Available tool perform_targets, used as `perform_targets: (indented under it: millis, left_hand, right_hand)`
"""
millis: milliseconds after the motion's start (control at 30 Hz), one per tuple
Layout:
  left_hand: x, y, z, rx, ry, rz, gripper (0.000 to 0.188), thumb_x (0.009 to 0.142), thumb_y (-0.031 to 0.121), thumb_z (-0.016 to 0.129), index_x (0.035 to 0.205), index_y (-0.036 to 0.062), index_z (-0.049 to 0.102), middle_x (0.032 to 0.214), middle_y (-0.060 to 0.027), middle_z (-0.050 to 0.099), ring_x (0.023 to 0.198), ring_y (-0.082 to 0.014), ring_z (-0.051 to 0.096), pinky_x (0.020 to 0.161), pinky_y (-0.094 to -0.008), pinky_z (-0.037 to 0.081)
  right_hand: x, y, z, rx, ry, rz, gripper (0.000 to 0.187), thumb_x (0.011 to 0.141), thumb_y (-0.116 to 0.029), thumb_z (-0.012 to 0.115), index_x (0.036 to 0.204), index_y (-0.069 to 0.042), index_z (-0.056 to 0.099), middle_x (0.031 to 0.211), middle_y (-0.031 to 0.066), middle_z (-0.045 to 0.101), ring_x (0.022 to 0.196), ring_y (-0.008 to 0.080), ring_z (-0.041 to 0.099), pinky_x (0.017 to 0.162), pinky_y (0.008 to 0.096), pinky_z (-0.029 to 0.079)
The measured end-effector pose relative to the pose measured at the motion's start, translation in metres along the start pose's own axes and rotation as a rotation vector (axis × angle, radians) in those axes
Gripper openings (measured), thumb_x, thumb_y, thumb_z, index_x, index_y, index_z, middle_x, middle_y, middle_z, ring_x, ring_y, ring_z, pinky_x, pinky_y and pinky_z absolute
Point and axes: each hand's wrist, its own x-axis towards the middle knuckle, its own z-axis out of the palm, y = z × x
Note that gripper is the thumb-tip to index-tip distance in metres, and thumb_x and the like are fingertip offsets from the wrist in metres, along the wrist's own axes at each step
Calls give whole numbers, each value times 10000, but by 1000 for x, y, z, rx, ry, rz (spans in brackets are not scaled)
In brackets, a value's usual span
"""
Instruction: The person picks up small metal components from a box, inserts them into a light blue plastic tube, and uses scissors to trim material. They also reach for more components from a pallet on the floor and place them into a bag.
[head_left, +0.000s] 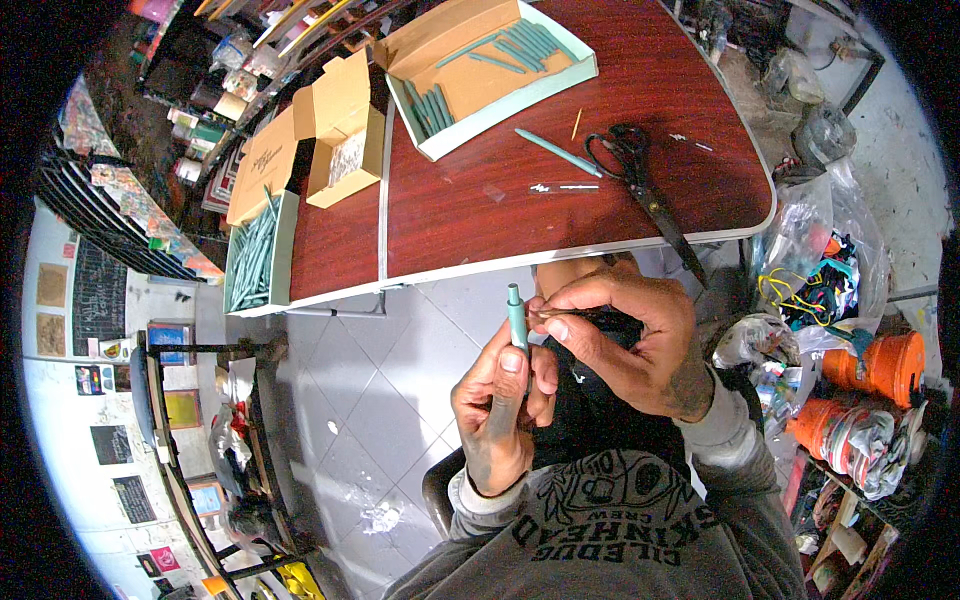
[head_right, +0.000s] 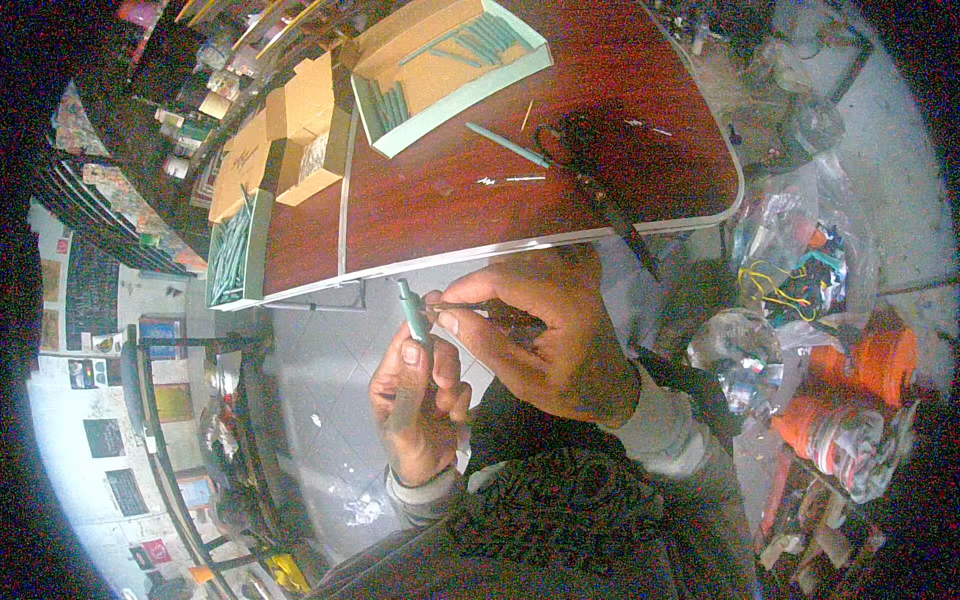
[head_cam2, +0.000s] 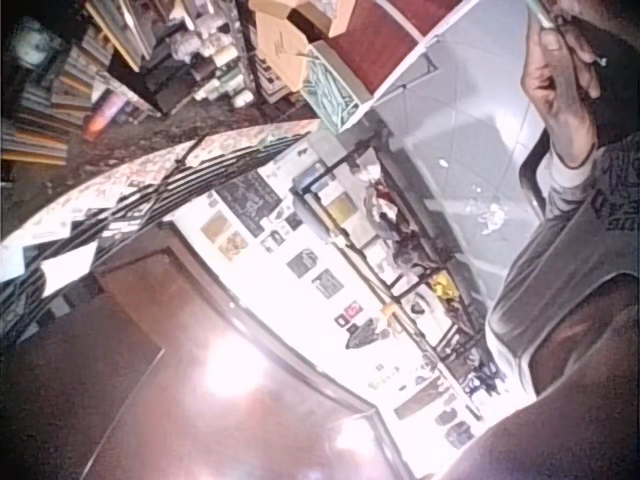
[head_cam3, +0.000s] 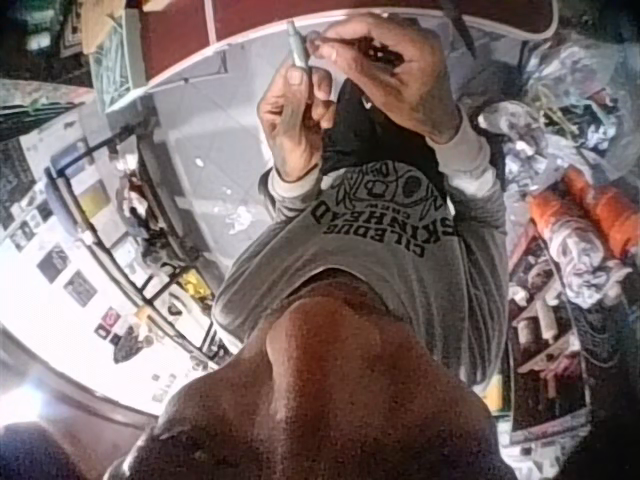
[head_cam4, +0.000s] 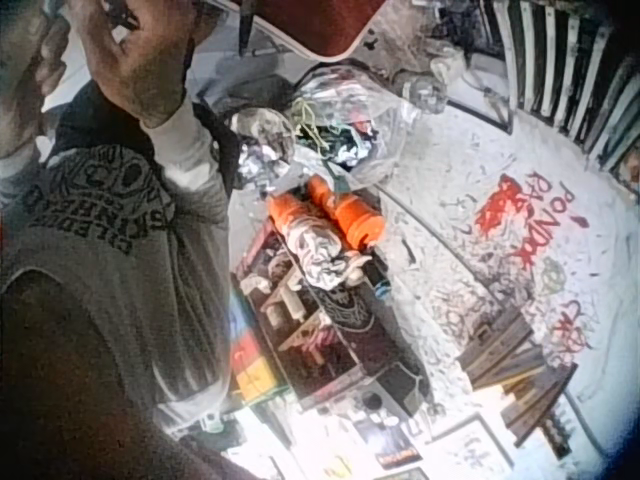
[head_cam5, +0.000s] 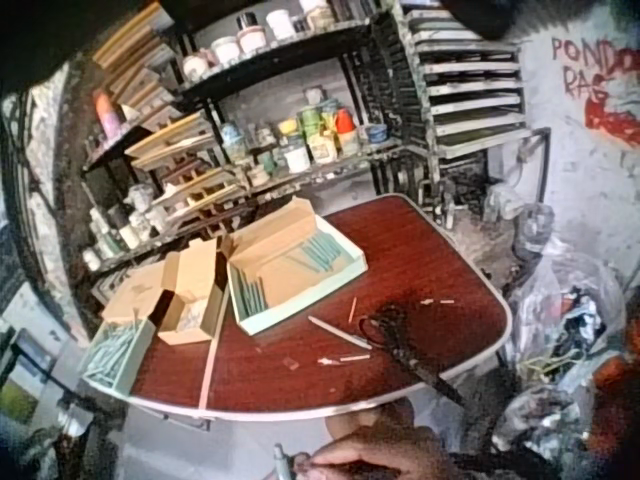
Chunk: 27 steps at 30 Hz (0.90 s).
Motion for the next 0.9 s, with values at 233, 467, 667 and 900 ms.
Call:
perform_targets:
  millis: [233,467,667,900]
  left_hand:
    - [0,0,2,-17,-11,-13,475,1057,276,526,1424,-24,501,783,-33,567,518,-27,359,444,-200,270]
    - [-1,-5,5,80,25,38,436,1055,240,534,1423,7,523,841,-67,627,572,-42,439,505,-195,339]
    - [1,-13,11,213,83,107,542,1029,326,565,1414,-49,493,767,18,563,590,-36,441,505,-193,336]
    - [-2,-14,8,283,119,110,503,1034,310,568,1406,-26,526,857,-8,644,602,-29,472,502,-191,333]
  right_hand:
    - [-1,3,-5,-6,-28,-47,94,874,-120,709,940,-54,724,847,96,724,698,233,685,643,338,505]
    - [1,11,-5,158,-53,-47,109,876,-103,705,966,-42,711,846,80,706,752,197,676,685,327,507]
    - [-7,-9,-3,-71,-8,186,175,810,-194,756,954,-111,699,837,21,664,811,203,607,856,379,399]
    - [-9,-4,4,-177,60,86,159,778,-209,775,887,-139,683,781,17,631,773,244,605,835,423,390]
